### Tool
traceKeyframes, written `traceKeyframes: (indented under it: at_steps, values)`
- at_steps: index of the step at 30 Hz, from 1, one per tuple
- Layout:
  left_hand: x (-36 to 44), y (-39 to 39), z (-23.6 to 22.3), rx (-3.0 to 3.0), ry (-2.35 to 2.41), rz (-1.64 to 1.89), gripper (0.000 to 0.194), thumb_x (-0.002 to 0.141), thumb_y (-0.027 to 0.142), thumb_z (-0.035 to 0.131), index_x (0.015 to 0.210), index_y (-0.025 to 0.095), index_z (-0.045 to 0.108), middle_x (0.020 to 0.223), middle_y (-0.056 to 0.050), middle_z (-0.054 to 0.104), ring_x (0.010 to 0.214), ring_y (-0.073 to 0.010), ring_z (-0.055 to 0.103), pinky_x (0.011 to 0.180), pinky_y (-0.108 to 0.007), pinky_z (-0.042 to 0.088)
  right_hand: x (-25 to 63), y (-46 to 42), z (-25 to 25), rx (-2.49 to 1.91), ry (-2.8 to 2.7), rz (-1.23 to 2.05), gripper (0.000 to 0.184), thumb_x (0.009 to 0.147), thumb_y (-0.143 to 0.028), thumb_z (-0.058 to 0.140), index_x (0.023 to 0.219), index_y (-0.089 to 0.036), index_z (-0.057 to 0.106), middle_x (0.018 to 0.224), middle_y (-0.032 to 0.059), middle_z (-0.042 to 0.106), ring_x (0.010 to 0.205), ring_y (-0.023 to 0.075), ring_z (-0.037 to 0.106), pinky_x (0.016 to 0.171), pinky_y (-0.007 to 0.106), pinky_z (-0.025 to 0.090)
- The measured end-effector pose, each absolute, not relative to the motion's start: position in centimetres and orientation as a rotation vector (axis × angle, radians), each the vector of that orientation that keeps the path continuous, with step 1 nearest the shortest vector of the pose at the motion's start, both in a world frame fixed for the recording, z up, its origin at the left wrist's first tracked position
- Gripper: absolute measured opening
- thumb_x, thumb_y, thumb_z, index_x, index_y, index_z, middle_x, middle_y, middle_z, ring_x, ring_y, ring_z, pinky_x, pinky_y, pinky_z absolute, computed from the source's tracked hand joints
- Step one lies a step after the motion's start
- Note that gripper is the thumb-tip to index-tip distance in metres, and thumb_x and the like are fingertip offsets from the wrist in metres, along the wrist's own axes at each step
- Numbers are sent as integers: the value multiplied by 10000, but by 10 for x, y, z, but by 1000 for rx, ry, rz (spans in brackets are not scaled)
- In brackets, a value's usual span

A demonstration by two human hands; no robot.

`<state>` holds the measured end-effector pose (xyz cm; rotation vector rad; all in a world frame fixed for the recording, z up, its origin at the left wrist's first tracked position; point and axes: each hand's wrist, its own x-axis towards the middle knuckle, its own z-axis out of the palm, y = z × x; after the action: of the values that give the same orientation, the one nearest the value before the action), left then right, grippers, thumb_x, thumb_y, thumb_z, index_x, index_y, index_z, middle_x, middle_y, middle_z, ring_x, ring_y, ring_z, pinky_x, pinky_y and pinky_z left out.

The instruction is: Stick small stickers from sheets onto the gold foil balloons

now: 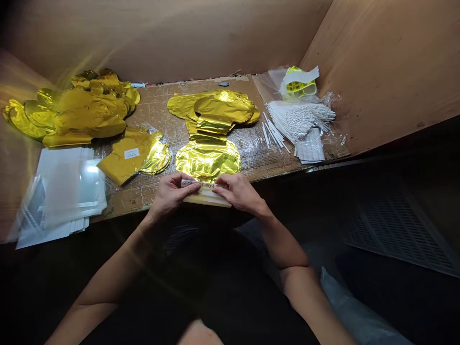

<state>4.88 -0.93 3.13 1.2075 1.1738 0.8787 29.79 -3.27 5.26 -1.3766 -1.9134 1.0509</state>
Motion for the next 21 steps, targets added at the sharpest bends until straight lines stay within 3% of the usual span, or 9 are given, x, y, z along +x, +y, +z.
traceKeyframes:
  at_steps: [3,5,10,15,19,21]
  values:
    - [46,-11,29,1237,1170,912,367,871,512,805,805,161,722,713,-15,671,602,-122,550,556,-243,404,288,-30,52,-1387,-1916,1106,274,1013,-370,632,841,-179,729,760,12,697,700,147,574,667,280,386]
    - [44,-13,26,1263,1193,929,391,922,519,736,762,166,685,678,-3,608,590,-116,494,545,-244,364,283,-28,52,-1430,-1966,1079,269,1023,-362,619,860,-180,731,776,17,710,704,152,578,673,287,387]
    - [43,-18,16,1376,1273,947,381,940,501,693,745,176,662,684,-3,554,638,-138,471,565,-255,358,264,-25,47,-1456,-2115,678,191,1042,-349,632,1090,-201,744,1046,85,762,983,236,656,898,367,424]
    - [41,-22,9,1307,1236,979,431,953,488,686,672,186,563,638,28,450,597,-114,389,551,-258,305,239,-30,33,-1406,-2291,407,300,1104,-342,495,1017,-209,749,980,104,722,983,256,615,925,417,381]
    - [32,-26,3,1344,1315,981,427,985,480,643,675,199,555,615,29,479,574,-124,432,549,-271,348,238,-33,28,-1314,-2301,398,298,1091,-313,491,953,-232,742,954,92,730,946,245,612,933,430,376]
    - [26,-27,-2,1545,1373,981,371,1011,448,611,729,207,604,698,-5,620,661,-165,570,641,-303,469,246,-23,28,-1342,-2181,516,250,1066,-320,535,938,-223,727,949,83,732,930,233,621,913,407,405]
